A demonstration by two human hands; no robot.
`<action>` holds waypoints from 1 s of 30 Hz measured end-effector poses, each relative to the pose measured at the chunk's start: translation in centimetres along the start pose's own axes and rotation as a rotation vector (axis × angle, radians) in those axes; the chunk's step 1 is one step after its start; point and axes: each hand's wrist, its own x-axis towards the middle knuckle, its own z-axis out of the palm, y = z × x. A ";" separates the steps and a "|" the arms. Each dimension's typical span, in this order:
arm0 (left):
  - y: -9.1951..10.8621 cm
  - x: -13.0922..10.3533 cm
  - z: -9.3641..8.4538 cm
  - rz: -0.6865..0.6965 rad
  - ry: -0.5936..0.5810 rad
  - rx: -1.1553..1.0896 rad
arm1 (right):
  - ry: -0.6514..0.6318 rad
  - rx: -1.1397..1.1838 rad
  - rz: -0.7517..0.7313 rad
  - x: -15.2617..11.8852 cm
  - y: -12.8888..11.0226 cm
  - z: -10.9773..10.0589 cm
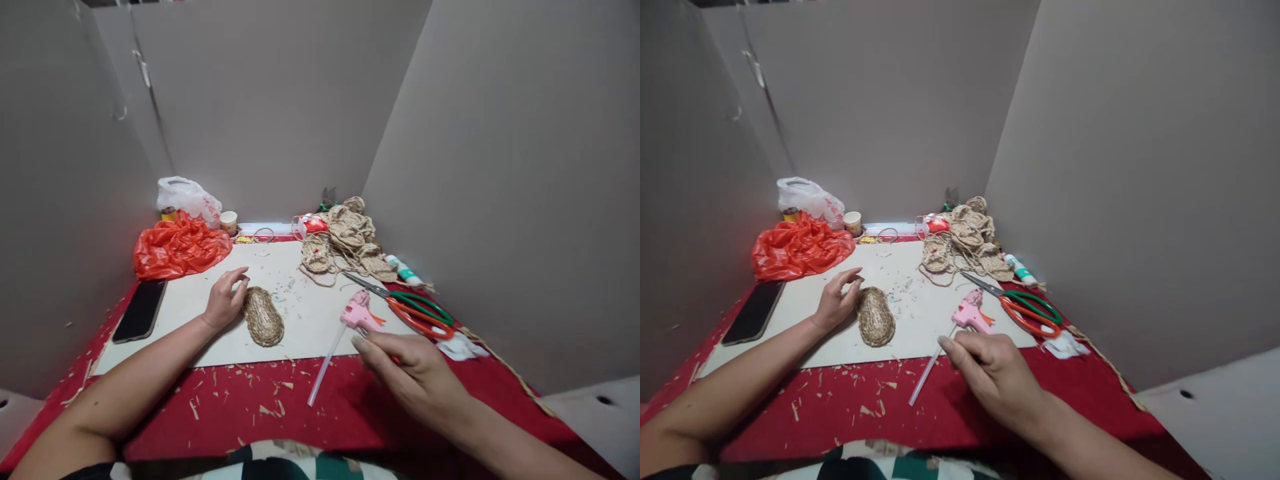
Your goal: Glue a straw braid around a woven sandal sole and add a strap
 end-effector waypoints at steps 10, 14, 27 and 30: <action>-0.2 0.7 -1.0 0.315 -0.045 0.056 | 0.021 0.071 0.112 2.0 3.1 1.1; -0.1 0.7 -1.0 0.401 -0.061 0.094 | 0.084 0.120 0.179 3.8 4.7 0.2; 0.2 0.7 -1.0 0.407 -0.042 0.089 | 0.513 -0.245 0.451 11.2 12.9 -8.2; 0.3 0.8 -1.0 0.437 -0.037 0.069 | 0.451 -0.330 0.508 13.0 15.4 -7.6</action>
